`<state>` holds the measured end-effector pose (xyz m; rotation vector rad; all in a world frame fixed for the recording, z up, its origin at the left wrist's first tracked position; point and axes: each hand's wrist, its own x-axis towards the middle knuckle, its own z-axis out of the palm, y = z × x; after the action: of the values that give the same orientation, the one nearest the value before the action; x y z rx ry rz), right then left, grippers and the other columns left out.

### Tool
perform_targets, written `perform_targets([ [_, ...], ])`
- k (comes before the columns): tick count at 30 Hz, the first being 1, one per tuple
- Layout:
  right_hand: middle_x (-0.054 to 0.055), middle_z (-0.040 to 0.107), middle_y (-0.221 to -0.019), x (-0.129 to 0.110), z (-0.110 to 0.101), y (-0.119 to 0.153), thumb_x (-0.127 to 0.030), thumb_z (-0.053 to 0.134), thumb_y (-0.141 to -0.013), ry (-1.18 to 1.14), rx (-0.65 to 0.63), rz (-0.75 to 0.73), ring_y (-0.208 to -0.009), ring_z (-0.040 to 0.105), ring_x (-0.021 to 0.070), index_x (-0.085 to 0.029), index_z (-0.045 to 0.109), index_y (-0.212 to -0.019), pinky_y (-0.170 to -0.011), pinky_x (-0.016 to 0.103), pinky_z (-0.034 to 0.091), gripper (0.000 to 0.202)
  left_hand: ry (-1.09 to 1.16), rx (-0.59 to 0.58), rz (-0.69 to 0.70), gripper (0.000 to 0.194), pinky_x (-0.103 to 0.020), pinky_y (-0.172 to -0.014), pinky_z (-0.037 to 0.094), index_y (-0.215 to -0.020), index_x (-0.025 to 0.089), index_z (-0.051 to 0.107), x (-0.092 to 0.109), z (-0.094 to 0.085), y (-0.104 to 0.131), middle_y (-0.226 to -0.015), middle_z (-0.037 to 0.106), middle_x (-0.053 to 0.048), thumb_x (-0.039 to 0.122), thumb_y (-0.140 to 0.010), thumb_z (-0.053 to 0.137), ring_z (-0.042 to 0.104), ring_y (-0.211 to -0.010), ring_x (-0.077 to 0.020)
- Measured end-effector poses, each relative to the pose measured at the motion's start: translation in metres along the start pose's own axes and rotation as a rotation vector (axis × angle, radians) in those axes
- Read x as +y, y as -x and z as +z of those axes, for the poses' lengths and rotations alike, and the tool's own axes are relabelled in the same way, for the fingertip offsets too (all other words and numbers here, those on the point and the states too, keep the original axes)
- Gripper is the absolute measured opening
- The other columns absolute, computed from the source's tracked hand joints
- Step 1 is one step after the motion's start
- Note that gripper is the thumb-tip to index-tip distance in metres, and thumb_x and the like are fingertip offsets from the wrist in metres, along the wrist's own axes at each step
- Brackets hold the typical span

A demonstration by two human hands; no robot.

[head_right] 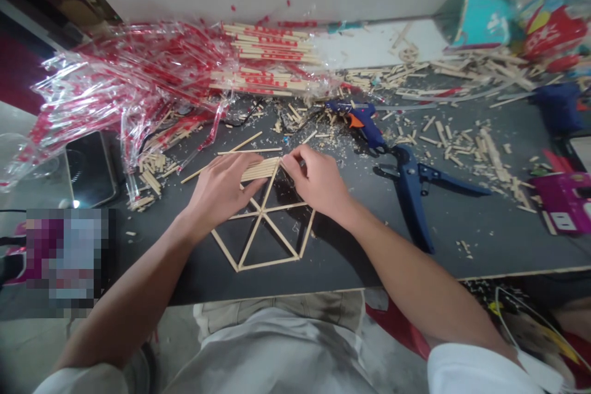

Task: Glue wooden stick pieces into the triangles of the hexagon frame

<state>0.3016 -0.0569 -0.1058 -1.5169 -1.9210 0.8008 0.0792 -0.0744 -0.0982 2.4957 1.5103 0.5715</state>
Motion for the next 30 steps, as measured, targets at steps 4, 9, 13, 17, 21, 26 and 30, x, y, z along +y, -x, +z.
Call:
perform_targets([
  [4,0.018,0.072,-0.103,0.024,-0.027,-0.012,-0.045,0.056,-0.099,0.332,0.309,-0.032,-0.100,0.066,0.0345,-0.022,0.065,-0.099,-0.093,0.052,0.048,0.025,0.027,-0.027,-0.018,0.028,-0.043,-0.098,0.056,-0.122,0.020,0.067,-0.002,0.004,0.000,-0.120,0.078,-0.011,0.025,-0.095,0.070,0.074,-0.111,-0.0299],
  [9,0.029,0.062,-0.124,0.085,-0.051,-0.031,-0.055,0.063,-0.092,0.547,0.439,0.109,-0.124,0.055,0.0479,-0.013,0.062,-0.124,-0.105,0.067,0.040,0.053,0.046,-0.026,-0.031,0.028,-0.043,-0.100,0.055,-0.121,0.020,0.067,-0.006,0.009,0.000,-0.120,0.078,-0.011,0.025,-0.094,0.070,0.074,-0.111,-0.0286],
  [13,0.030,0.063,-0.122,0.113,-0.049,-0.041,-0.041,0.059,-0.094,0.513,0.344,0.184,-0.120,0.059,0.0450,-0.009,0.059,-0.129,-0.103,0.061,0.044,0.048,0.040,-0.051,-0.039,0.027,-0.045,-0.100,0.056,-0.122,0.018,0.068,-0.006,0.009,-0.001,-0.120,0.078,-0.013,0.026,-0.095,0.068,0.073,-0.112,-0.0304],
  [17,0.027,0.065,-0.120,0.102,-0.052,-0.042,-0.022,0.055,-0.088,0.510,0.329,0.300,-0.120,0.062,0.0426,-0.012,0.061,-0.121,-0.103,0.057,0.046,0.034,0.052,-0.072,-0.044,0.030,-0.044,-0.101,0.055,-0.123,0.018,0.068,-0.005,0.006,-0.002,-0.122,0.078,-0.012,0.026,-0.095,0.068,0.072,-0.115,-0.0301],
  [21,0.025,0.067,-0.120,0.074,-0.060,-0.035,-0.019,0.056,-0.084,0.385,0.390,0.298,-0.110,0.066,0.0401,-0.014,0.053,-0.127,-0.094,0.053,0.049,0.043,0.041,-0.100,-0.057,0.031,-0.043,-0.103,0.055,-0.125,0.018,0.068,-0.003,0.004,-0.003,-0.125,0.077,-0.012,0.027,-0.096,0.067,0.072,-0.117,-0.0294],
  [26,0.015,0.072,-0.107,0.049,-0.065,-0.025,-0.031,0.069,-0.082,0.252,0.346,0.185,-0.096,0.069,0.0332,-0.023,0.050,-0.125,-0.086,0.046,0.049,0.048,0.021,-0.101,-0.058,0.030,-0.043,-0.102,0.056,-0.124,0.017,0.068,-0.002,0.003,-0.003,-0.123,0.077,-0.012,0.028,-0.096,0.068,0.072,-0.116,-0.0293],
  [30,0.007,0.068,-0.085,0.047,-0.065,-0.024,-0.048,0.076,-0.082,0.281,0.280,0.092,-0.083,0.067,0.0317,-0.027,0.054,-0.119,-0.078,0.046,0.050,0.048,0.021,-0.103,-0.051,0.030,-0.044,-0.102,0.056,-0.124,0.017,0.069,-0.002,0.003,-0.004,-0.124,0.077,-0.012,0.028,-0.096,0.068,0.073,-0.115,-0.0304],
])
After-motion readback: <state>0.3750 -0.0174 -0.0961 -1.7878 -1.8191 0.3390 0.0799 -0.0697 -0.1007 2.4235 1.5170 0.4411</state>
